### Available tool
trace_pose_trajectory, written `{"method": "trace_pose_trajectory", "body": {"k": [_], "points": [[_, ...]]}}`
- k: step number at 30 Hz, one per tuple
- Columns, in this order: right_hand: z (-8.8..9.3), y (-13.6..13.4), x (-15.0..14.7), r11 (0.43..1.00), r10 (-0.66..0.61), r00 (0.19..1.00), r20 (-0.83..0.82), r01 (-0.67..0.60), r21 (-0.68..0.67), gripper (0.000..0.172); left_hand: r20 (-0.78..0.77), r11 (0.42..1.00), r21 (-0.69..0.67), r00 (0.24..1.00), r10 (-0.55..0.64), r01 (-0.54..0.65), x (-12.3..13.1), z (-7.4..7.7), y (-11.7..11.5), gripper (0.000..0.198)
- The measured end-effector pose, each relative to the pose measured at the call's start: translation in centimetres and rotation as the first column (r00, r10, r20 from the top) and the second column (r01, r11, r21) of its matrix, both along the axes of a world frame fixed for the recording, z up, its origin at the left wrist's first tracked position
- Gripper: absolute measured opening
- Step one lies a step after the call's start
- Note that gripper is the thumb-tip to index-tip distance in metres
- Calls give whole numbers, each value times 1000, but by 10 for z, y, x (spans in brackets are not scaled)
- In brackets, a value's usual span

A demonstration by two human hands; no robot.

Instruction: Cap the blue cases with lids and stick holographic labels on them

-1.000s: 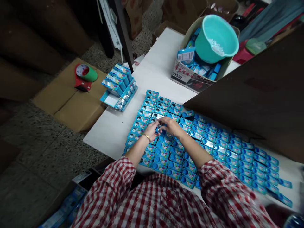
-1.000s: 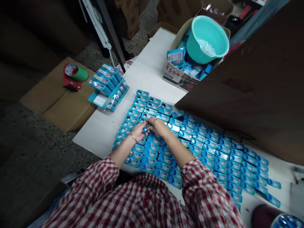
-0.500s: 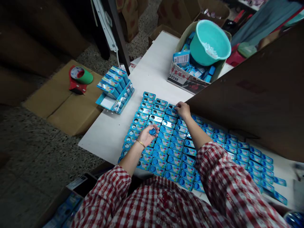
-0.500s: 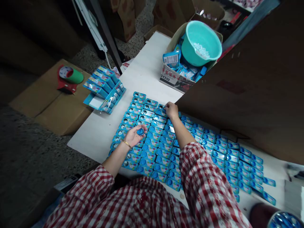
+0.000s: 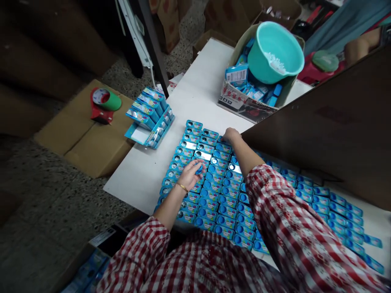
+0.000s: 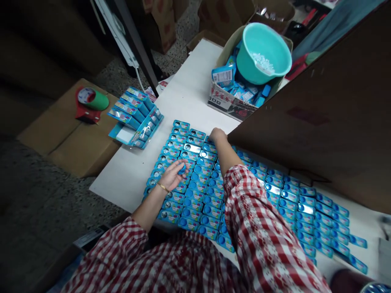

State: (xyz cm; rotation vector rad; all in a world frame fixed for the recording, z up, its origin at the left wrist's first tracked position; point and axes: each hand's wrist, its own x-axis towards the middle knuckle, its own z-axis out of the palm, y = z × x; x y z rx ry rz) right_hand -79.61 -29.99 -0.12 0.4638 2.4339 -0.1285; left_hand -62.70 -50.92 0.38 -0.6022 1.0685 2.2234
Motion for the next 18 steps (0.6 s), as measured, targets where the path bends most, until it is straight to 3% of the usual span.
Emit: {"method": "trace_pose_trajectory", "body": {"k": [3, 5, 7, 8, 10, 11, 12, 15, 18], "points": [[8, 0, 11, 999, 38, 998, -57, -38, 4, 49, 5, 999, -31, 999, 35, -34, -3, 2, 1, 25], [16, -10, 33, 996, 88, 967, -238, -93, -11, 45, 50, 997, -37, 996, 73, -71, -7, 3, 0, 24], [24, -26, 65, 966, 151, 892, -426, -224, -128, 39, 111, 995, -18, 989, 99, -97, -13, 3, 0, 25], [27, -37, 82, 911, 201, 849, -489, -345, -225, 37, 134, 994, -3, 985, 111, -111, -16, 2, 1, 27], [30, -57, 111, 705, 331, 773, -541, -584, -404, 35, 148, 989, 28, 979, 139, -145, -19, 0, 4, 30], [30, -66, 122, 637, 357, 754, -551, -628, -447, 33, 141, 986, 41, 978, 152, -160, -19, -1, 6, 30], [29, -73, 129, 597, 367, 750, -549, -643, -479, 30, 129, 984, 51, 978, 162, -170, -19, -3, 8, 31], [21, -80, 134, 605, 285, 804, -522, -573, -553, 21, 95, 982, 73, 982, 165, -173, -14, -7, 10, 31], [16, -76, 127, 539, 155, 851, -502, -499, -678, 11, 102, 974, 116, 977, 185, -196, -11, -10, 7, 25]]}}
